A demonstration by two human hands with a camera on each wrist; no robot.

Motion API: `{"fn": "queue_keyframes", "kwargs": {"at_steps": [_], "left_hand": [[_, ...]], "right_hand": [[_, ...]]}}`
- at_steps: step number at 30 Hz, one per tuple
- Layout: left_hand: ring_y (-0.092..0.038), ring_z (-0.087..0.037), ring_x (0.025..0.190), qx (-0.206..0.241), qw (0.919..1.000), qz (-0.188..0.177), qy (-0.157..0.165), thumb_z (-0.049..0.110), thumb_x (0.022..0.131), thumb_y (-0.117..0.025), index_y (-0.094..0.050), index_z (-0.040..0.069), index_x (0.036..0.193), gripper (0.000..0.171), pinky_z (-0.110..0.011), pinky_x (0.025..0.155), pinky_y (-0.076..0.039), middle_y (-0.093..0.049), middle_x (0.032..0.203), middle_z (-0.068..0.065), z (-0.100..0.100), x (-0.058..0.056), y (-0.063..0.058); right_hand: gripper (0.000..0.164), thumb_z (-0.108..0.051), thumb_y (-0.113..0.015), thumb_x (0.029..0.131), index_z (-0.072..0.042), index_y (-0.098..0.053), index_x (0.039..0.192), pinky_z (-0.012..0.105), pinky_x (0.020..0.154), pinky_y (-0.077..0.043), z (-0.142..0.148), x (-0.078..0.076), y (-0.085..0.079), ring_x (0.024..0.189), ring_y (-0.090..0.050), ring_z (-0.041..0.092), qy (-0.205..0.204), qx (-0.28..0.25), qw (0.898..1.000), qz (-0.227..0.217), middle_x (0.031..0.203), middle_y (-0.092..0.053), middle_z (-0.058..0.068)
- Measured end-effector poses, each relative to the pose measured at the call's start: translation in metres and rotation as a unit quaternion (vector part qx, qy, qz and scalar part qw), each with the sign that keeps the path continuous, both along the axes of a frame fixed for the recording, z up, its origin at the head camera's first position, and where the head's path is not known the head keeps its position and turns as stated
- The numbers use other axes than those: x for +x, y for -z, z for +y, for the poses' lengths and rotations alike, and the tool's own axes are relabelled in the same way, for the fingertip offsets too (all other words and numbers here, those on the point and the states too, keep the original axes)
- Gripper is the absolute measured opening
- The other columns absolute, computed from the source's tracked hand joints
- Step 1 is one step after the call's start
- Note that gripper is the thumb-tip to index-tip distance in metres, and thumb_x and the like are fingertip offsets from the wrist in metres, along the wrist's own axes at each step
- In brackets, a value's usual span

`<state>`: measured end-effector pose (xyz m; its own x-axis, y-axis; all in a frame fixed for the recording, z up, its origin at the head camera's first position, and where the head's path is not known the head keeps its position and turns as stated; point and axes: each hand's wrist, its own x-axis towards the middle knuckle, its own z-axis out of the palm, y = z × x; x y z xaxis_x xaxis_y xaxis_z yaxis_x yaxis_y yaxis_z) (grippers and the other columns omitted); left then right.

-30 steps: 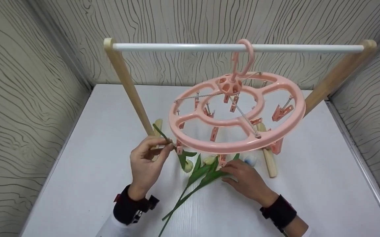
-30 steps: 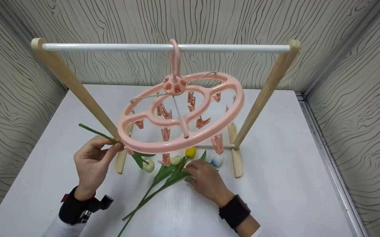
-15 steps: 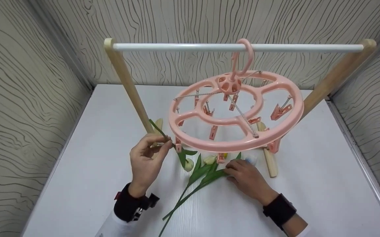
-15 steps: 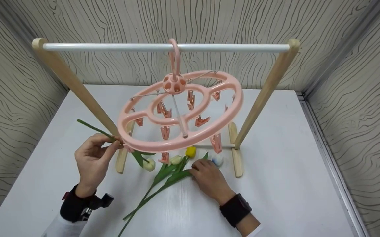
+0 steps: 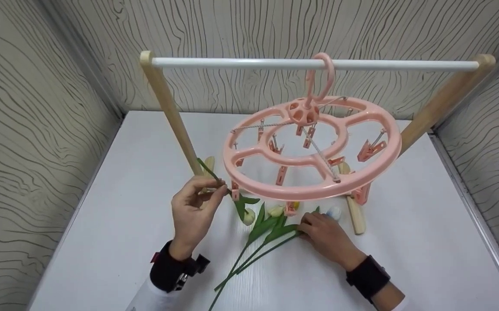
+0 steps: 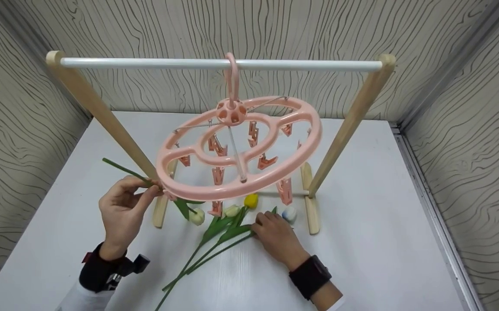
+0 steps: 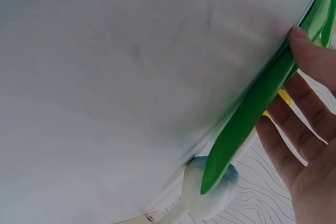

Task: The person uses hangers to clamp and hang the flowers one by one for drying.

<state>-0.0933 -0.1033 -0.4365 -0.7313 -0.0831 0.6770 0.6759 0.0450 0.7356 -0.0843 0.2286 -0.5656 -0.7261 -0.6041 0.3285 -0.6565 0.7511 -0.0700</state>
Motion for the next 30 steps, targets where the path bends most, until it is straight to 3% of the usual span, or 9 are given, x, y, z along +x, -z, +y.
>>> {"fn": "queue_keyframes", "kwargs": {"at_steps": [6, 21, 30], "left_hand": [[-0.075, -0.003, 0.093, 0.007, 0.9999, -0.006, 0.009, -0.023, 0.084, -0.072, -0.069, -0.011, 0.100, 0.020, -0.020, 0.076, -0.066, -0.074, 0.101, 0.007, 0.001, 0.001, 0.000], [-0.075, -0.001, 0.091, 0.007, 0.9998, -0.014, 0.007, -0.021, 0.084, -0.075, -0.070, -0.010, 0.100, 0.020, -0.019, 0.075, -0.066, -0.074, 0.100, 0.004, 0.005, 0.000, -0.002], [-0.075, -0.001, 0.092, 0.003, 0.9997, -0.021, 0.009, -0.021, 0.083, -0.075, -0.070, -0.010, 0.100, 0.021, -0.020, 0.074, -0.066, -0.073, 0.094, -0.018, 0.006, 0.003, 0.002]], "right_hand": [[0.016, -0.013, -0.090, 0.081, -0.018, -0.077, 0.088, 0.028, 0.066, -0.053, 0.001, 0.001, 0.002, 0.080, -0.061, 0.014, 0.003, 0.015, 0.999, 0.030, 0.089, -0.062, -0.003], [0.016, -0.009, -0.086, 0.084, -0.019, -0.073, 0.085, 0.025, 0.066, -0.053, 0.011, 0.009, -0.009, 0.078, -0.058, 0.011, -0.001, -0.007, 1.000, 0.028, 0.088, -0.063, -0.004], [0.025, -0.005, -0.091, 0.077, -0.019, -0.074, 0.087, 0.021, 0.068, -0.057, 0.016, 0.019, -0.018, 0.080, -0.060, 0.007, 0.000, -0.070, 0.998, -0.002, 0.089, -0.063, -0.008]]}}
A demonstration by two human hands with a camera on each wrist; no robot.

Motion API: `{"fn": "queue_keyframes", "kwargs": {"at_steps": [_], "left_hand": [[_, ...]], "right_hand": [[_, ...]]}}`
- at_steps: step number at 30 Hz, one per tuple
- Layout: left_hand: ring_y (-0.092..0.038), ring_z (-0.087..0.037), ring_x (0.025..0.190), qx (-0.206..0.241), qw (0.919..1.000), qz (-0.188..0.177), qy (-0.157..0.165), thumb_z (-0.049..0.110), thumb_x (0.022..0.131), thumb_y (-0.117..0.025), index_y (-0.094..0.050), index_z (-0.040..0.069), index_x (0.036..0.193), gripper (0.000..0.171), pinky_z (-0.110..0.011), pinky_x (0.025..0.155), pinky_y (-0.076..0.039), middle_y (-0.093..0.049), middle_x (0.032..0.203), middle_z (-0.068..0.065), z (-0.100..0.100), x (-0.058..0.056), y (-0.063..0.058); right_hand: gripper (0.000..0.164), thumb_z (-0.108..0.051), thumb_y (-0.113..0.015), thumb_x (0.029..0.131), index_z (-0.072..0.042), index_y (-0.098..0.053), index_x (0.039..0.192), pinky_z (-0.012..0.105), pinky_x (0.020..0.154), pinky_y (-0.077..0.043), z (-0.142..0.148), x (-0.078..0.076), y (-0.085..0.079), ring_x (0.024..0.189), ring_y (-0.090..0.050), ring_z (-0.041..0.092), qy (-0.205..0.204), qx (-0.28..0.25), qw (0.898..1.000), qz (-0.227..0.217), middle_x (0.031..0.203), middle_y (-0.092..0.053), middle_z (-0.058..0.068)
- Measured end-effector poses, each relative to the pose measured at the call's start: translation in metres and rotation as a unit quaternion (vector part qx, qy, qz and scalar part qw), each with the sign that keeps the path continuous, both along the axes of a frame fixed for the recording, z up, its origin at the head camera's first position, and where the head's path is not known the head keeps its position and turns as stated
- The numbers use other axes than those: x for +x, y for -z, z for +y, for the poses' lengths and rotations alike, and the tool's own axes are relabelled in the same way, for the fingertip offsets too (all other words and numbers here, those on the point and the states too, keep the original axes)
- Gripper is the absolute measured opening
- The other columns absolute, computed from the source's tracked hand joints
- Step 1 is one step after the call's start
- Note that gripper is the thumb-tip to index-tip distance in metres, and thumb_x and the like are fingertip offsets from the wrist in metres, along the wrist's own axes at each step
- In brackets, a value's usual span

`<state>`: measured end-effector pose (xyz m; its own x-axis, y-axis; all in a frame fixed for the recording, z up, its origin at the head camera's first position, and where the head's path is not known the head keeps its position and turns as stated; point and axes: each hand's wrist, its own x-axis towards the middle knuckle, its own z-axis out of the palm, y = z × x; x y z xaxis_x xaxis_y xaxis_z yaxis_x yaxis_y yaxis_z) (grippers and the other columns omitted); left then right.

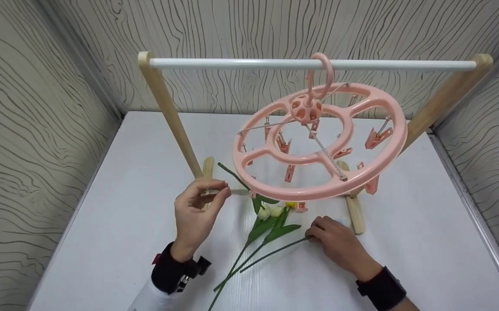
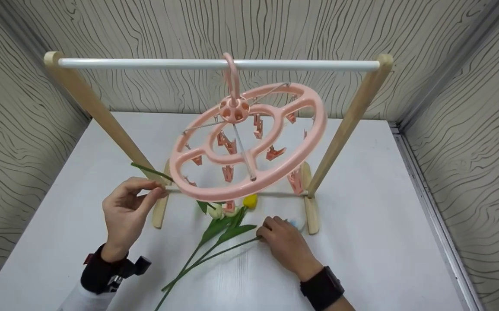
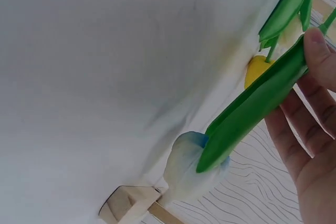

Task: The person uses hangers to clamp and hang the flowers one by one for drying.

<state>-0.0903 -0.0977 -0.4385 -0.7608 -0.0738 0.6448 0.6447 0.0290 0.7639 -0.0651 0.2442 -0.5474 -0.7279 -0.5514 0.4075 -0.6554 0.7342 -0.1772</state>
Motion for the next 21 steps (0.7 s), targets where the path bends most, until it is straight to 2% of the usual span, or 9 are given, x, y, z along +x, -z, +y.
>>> {"fn": "queue_keyframes", "kwargs": {"at_steps": [5, 9, 16, 21], "left_hand": [[-0.075, -0.002, 0.090, -0.001, 1.0000, -0.006, 0.002, -0.020, 0.084, -0.075, -0.071, -0.009, 0.101, 0.021, -0.019, 0.073, -0.066, -0.072, 0.094, -0.019, -0.001, 0.003, 0.005], [-0.076, -0.004, 0.087, 0.004, 0.9999, -0.015, 0.004, -0.020, 0.085, -0.074, -0.071, -0.009, 0.101, 0.020, -0.020, 0.072, -0.066, -0.073, 0.093, -0.017, -0.001, 0.006, 0.014], [-0.075, -0.003, 0.089, 0.016, 0.9991, -0.040, 0.001, -0.019, 0.085, -0.074, -0.071, -0.008, 0.100, 0.019, -0.018, 0.071, -0.065, -0.074, 0.095, -0.009, 0.004, 0.017, 0.032], [-0.074, -0.004, 0.088, 0.011, 0.9992, -0.038, 0.008, -0.018, 0.085, -0.075, -0.073, -0.004, 0.100, 0.021, -0.019, 0.071, -0.065, -0.072, 0.093, -0.017, 0.015, 0.029, 0.037]], "right_hand": [[0.032, 0.000, -0.094, 0.071, -0.018, -0.074, 0.088, 0.013, 0.073, -0.055, 0.002, 0.004, -0.006, 0.082, -0.062, 0.005, -0.010, -0.053, 0.999, -0.001, 0.089, -0.065, -0.009], [0.037, 0.005, -0.093, 0.069, -0.019, -0.075, 0.092, 0.007, 0.077, -0.053, 0.002, 0.008, -0.010, 0.084, -0.064, 0.005, -0.018, -0.105, 0.994, -0.025, 0.091, -0.066, -0.011], [0.039, 0.008, -0.088, 0.076, -0.021, -0.075, 0.099, 0.005, 0.080, -0.053, -0.006, 0.017, -0.022, 0.086, -0.066, 0.005, -0.035, -0.185, 0.979, -0.083, 0.095, -0.069, -0.010], [0.032, 0.002, -0.084, 0.083, -0.022, -0.075, 0.102, 0.010, 0.075, -0.055, -0.016, 0.024, -0.032, 0.087, -0.067, 0.005, -0.038, -0.230, 0.962, -0.139, 0.097, -0.070, -0.009]]}}
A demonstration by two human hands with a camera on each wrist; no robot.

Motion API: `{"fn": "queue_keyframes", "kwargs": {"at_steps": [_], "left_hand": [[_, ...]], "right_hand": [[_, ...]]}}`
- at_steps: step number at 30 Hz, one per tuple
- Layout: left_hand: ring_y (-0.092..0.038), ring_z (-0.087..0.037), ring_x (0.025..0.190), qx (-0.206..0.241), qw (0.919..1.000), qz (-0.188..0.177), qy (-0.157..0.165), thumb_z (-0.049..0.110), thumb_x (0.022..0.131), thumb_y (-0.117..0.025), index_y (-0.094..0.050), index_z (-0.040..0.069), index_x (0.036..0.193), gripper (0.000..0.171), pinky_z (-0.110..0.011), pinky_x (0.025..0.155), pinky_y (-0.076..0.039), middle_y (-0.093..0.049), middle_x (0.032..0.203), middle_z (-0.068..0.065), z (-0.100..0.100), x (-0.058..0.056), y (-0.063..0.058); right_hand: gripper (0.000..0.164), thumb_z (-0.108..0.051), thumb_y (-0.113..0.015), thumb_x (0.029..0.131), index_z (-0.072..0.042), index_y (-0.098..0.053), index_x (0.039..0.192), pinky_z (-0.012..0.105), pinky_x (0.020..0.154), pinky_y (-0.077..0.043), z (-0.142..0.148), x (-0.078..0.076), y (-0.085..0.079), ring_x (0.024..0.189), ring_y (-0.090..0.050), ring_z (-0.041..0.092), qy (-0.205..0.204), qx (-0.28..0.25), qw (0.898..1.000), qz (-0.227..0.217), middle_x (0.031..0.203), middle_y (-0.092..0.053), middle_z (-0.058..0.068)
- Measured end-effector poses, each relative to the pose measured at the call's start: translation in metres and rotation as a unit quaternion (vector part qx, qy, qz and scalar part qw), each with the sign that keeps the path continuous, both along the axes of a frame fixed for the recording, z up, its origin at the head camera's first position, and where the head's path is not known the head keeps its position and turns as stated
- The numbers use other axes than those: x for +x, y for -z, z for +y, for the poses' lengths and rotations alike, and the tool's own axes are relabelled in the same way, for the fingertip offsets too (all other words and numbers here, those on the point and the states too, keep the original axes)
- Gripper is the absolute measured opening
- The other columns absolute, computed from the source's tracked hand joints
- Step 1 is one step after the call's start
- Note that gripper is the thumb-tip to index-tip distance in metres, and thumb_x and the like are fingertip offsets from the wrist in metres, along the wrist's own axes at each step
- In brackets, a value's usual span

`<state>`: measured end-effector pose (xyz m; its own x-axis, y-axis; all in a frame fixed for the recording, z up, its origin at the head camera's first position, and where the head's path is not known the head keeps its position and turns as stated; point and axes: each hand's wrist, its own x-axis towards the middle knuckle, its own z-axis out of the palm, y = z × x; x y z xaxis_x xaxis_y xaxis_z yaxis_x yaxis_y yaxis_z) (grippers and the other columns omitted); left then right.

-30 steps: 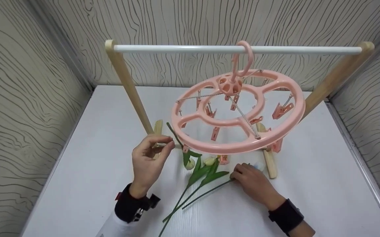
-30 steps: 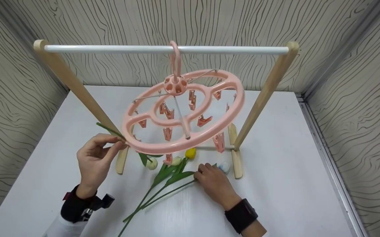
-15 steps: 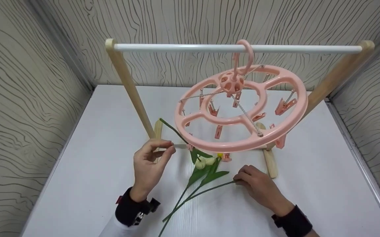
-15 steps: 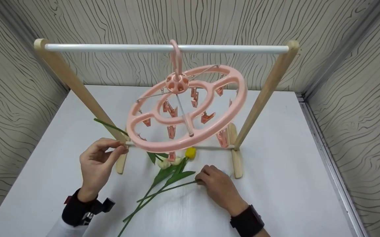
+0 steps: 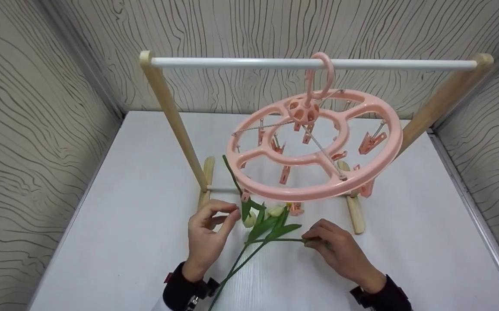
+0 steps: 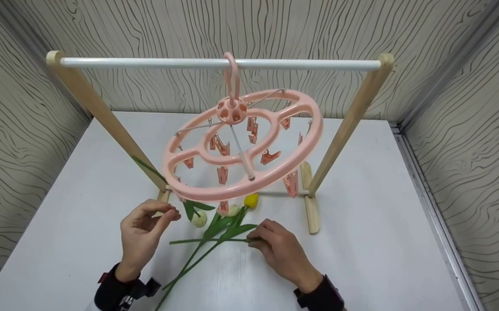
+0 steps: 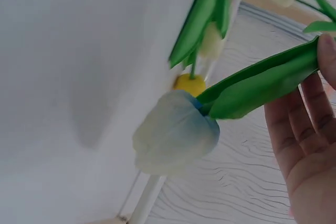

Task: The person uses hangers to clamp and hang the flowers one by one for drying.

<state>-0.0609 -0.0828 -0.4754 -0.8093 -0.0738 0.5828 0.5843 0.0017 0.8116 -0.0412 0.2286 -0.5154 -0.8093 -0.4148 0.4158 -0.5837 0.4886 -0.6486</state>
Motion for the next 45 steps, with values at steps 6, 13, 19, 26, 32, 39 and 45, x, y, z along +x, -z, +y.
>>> {"fn": "queue_keyframes", "kwargs": {"at_steps": [6, 13, 19, 26, 32, 39, 45], "left_hand": [[-0.074, -0.006, 0.087, 0.010, 0.9995, 0.002, 0.031, -0.018, 0.086, -0.073, -0.072, -0.003, 0.101, 0.021, -0.023, 0.070, -0.066, -0.071, 0.091, -0.021, 0.016, 0.011, 0.004], [-0.074, -0.005, 0.093, -0.004, 0.9969, -0.039, 0.068, -0.010, 0.090, -0.076, -0.073, 0.000, 0.103, 0.017, -0.029, 0.071, -0.069, -0.072, 0.094, -0.020, 0.033, 0.020, 0.011], [-0.075, -0.008, 0.094, -0.005, 0.9935, -0.069, 0.090, -0.005, 0.093, -0.075, -0.071, -0.001, 0.105, 0.013, -0.034, 0.073, -0.069, -0.073, 0.099, -0.021, 0.045, 0.021, 0.016], [-0.075, -0.008, 0.097, 0.010, 0.9911, -0.086, 0.102, -0.005, 0.092, -0.076, -0.071, -0.002, 0.106, 0.015, -0.036, 0.077, -0.070, -0.071, 0.101, -0.022, 0.051, 0.021, 0.017], [-0.075, -0.009, 0.099, 0.017, 0.9919, -0.072, 0.104, -0.005, 0.092, -0.076, -0.069, -0.004, 0.104, 0.013, -0.036, 0.079, -0.070, -0.071, 0.100, -0.026, 0.056, 0.018, 0.014], [-0.072, -0.007, 0.101, 0.031, 0.9902, -0.072, 0.115, -0.005, 0.092, -0.076, -0.069, -0.005, 0.103, 0.013, -0.033, 0.082, -0.069, -0.070, 0.100, -0.026, 0.056, 0.015, 0.008], [-0.072, -0.008, 0.102, 0.040, 0.9888, -0.064, 0.128, -0.007, 0.092, -0.075, -0.068, -0.007, 0.104, 0.014, -0.032, 0.083, -0.069, -0.069, 0.100, -0.028, 0.054, 0.015, 0.004]], "right_hand": [[0.022, -0.006, -0.080, 0.091, -0.020, -0.074, 0.107, 0.018, 0.072, -0.060, -0.010, 0.006, -0.007, 0.086, -0.068, 0.007, -0.003, -0.049, 0.998, -0.047, 0.097, -0.070, -0.006], [0.024, -0.006, -0.078, 0.093, -0.022, -0.074, 0.111, 0.019, 0.074, -0.062, -0.020, 0.008, -0.008, 0.086, -0.070, 0.007, 0.014, -0.083, 0.994, -0.069, 0.098, -0.071, -0.003], [0.023, -0.007, -0.079, 0.093, -0.023, -0.073, 0.108, 0.021, 0.073, -0.064, -0.030, 0.009, -0.009, 0.085, -0.069, 0.004, 0.041, -0.097, 0.991, -0.087, 0.098, -0.072, -0.005], [0.020, -0.009, -0.077, 0.095, -0.023, -0.073, 0.108, 0.022, 0.073, -0.064, -0.042, 0.013, -0.010, 0.086, -0.070, 0.005, 0.041, -0.108, 0.989, -0.089, 0.098, -0.071, -0.004], [0.020, -0.008, -0.078, 0.094, -0.023, -0.073, 0.106, 0.021, 0.073, -0.064, -0.049, 0.015, -0.010, 0.086, -0.069, 0.004, 0.061, -0.097, 0.989, -0.098, 0.097, -0.072, -0.005], [0.020, -0.011, -0.079, 0.094, -0.028, -0.073, 0.103, 0.023, 0.073, -0.064, -0.051, 0.016, -0.009, 0.088, -0.070, 0.001, 0.082, -0.090, 0.986, -0.110, 0.097, -0.071, -0.010], [0.020, -0.011, -0.078, 0.095, -0.025, -0.073, 0.107, 0.024, 0.074, -0.065, -0.048, 0.016, -0.012, 0.088, -0.072, 0.004, 0.052, -0.115, 0.988, -0.091, 0.098, -0.073, -0.004]]}}
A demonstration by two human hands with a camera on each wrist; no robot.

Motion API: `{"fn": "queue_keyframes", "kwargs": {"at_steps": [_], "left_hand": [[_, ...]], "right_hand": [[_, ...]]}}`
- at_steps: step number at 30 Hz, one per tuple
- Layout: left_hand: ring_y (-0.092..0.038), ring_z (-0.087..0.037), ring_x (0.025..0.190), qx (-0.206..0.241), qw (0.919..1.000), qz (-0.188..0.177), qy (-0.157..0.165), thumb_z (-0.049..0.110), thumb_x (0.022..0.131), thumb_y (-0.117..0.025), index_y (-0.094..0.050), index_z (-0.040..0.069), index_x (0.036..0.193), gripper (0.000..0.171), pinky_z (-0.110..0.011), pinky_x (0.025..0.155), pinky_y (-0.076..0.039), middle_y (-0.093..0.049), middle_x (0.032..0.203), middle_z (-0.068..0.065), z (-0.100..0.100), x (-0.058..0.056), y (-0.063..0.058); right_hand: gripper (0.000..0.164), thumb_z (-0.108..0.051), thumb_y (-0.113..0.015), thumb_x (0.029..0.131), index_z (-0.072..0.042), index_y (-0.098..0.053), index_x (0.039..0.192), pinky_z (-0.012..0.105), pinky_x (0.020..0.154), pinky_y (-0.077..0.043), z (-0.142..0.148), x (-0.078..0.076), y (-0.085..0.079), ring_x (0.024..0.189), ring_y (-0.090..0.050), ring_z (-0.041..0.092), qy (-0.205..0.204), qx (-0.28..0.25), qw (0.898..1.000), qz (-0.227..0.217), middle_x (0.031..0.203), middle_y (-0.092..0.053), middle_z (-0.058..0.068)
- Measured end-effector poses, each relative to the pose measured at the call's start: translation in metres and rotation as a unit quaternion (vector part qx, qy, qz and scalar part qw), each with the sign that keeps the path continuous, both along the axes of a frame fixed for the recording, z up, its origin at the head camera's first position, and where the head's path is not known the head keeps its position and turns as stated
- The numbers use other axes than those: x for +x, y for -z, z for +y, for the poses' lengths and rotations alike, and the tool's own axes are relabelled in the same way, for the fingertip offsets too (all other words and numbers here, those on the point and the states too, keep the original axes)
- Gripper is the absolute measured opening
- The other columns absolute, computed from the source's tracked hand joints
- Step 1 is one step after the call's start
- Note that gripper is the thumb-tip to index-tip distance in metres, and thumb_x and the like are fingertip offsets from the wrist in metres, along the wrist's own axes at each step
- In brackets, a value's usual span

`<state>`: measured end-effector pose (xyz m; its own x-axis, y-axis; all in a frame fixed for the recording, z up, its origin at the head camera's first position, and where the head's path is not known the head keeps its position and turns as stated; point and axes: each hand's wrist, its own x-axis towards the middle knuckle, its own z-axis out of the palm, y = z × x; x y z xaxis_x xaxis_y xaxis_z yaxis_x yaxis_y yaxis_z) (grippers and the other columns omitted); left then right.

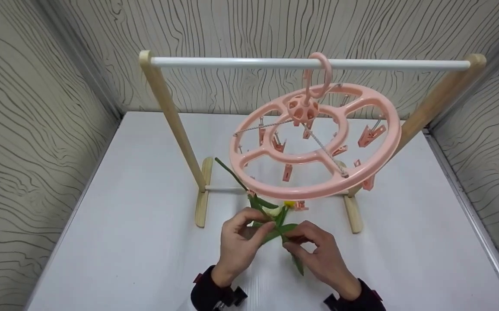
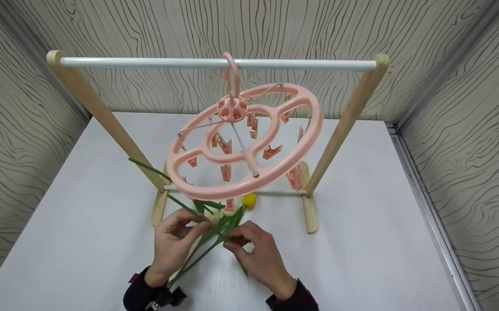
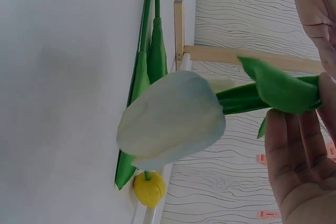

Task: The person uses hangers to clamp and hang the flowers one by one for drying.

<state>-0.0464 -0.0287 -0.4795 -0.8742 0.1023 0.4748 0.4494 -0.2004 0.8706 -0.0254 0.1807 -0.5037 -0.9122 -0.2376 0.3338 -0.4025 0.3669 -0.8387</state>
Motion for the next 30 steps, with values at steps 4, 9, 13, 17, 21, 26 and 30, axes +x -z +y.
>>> {"fn": "queue_keyframes", "kwargs": {"at_steps": [4, 9, 13, 17, 21, 26, 30], "left_hand": [[-0.072, -0.007, 0.099, 0.000, 0.9999, 0.010, -0.003, -0.008, 0.092, -0.075, -0.069, -0.006, 0.103, 0.013, -0.032, 0.079, -0.069, -0.069, 0.099, -0.028, -0.003, 0.000, -0.002], [-0.073, -0.008, 0.095, -0.005, 0.9996, 0.025, -0.007, -0.010, 0.092, -0.074, -0.068, -0.005, 0.102, 0.012, -0.034, 0.075, -0.069, -0.068, 0.097, -0.026, -0.007, -0.001, -0.007], [-0.073, -0.007, 0.095, -0.010, 0.9996, 0.025, -0.009, -0.010, 0.091, -0.074, -0.069, -0.004, 0.101, 0.013, -0.033, 0.073, -0.069, -0.069, 0.097, -0.024, -0.011, -0.001, -0.011], [-0.073, -0.006, 0.095, -0.017, 0.9996, 0.021, -0.007, -0.009, 0.091, -0.074, -0.071, -0.002, 0.102, 0.014, -0.031, 0.071, -0.069, -0.070, 0.098, -0.023, -0.014, -0.002, -0.016], [-0.072, -0.005, 0.094, -0.025, 0.9992, 0.029, -0.008, -0.009, 0.091, -0.074, -0.071, -0.002, 0.103, 0.014, -0.030, 0.069, -0.069, -0.071, 0.096, -0.022, -0.016, -0.004, -0.020], [-0.073, -0.004, 0.094, -0.031, 0.9989, 0.034, -0.009, -0.007, 0.092, -0.075, -0.072, -0.002, 0.103, 0.013, -0.030, 0.070, -0.069, -0.072, 0.096, -0.022, -0.018, -0.005, -0.025], [-0.073, -0.004, 0.095, -0.035, 0.9984, 0.042, -0.013, -0.008, 0.092, -0.075, -0.071, -0.003, 0.102, 0.012, -0.029, 0.071, -0.068, -0.073, 0.095, -0.022, -0.020, -0.005, -0.028]], "right_hand": [[0.024, -0.005, -0.080, 0.091, -0.021, -0.073, 0.108, 0.024, 0.074, -0.066, 0.004, -0.003, -0.005, 0.088, -0.073, 0.007, -0.007, -0.016, 0.999, 0.032, 0.097, -0.073, 0.002], [0.029, 0.002, -0.082, 0.088, -0.019, -0.074, 0.106, 0.020, 0.075, -0.064, 0.011, -0.008, -0.015, 0.087, -0.073, 0.008, 0.012, -0.019, 0.998, 0.057, 0.096, -0.073, -0.002], [0.034, 0.008, -0.081, 0.085, -0.015, -0.076, 0.109, 0.016, 0.078, -0.062, 0.018, -0.014, -0.025, 0.088, -0.072, 0.011, 0.018, -0.026, 0.996, 0.081, 0.097, -0.074, 0.001], [0.041, 0.015, -0.080, 0.082, -0.009, -0.075, 0.115, 0.015, 0.080, -0.062, 0.023, -0.019, -0.038, 0.089, -0.072, 0.012, 0.009, -0.037, 0.994, 0.104, 0.101, -0.073, 0.003], [0.047, 0.019, -0.079, 0.080, -0.001, -0.071, 0.122, 0.016, 0.085, -0.063, 0.027, -0.025, -0.053, 0.093, -0.072, 0.010, 0.000, -0.054, 0.992, 0.117, 0.108, -0.074, 0.000], [0.051, 0.021, -0.079, 0.077, 0.008, -0.066, 0.125, 0.017, 0.091, -0.062, 0.027, -0.033, -0.070, 0.098, -0.073, 0.009, -0.026, -0.096, 0.984, 0.151, 0.113, -0.075, 0.001], [0.047, 0.009, -0.083, 0.083, 0.011, -0.064, 0.126, 0.019, 0.092, -0.063, 0.023, -0.038, -0.081, 0.102, -0.074, 0.009, -0.049, -0.111, 0.980, 0.156, 0.120, -0.076, -0.005]]}}
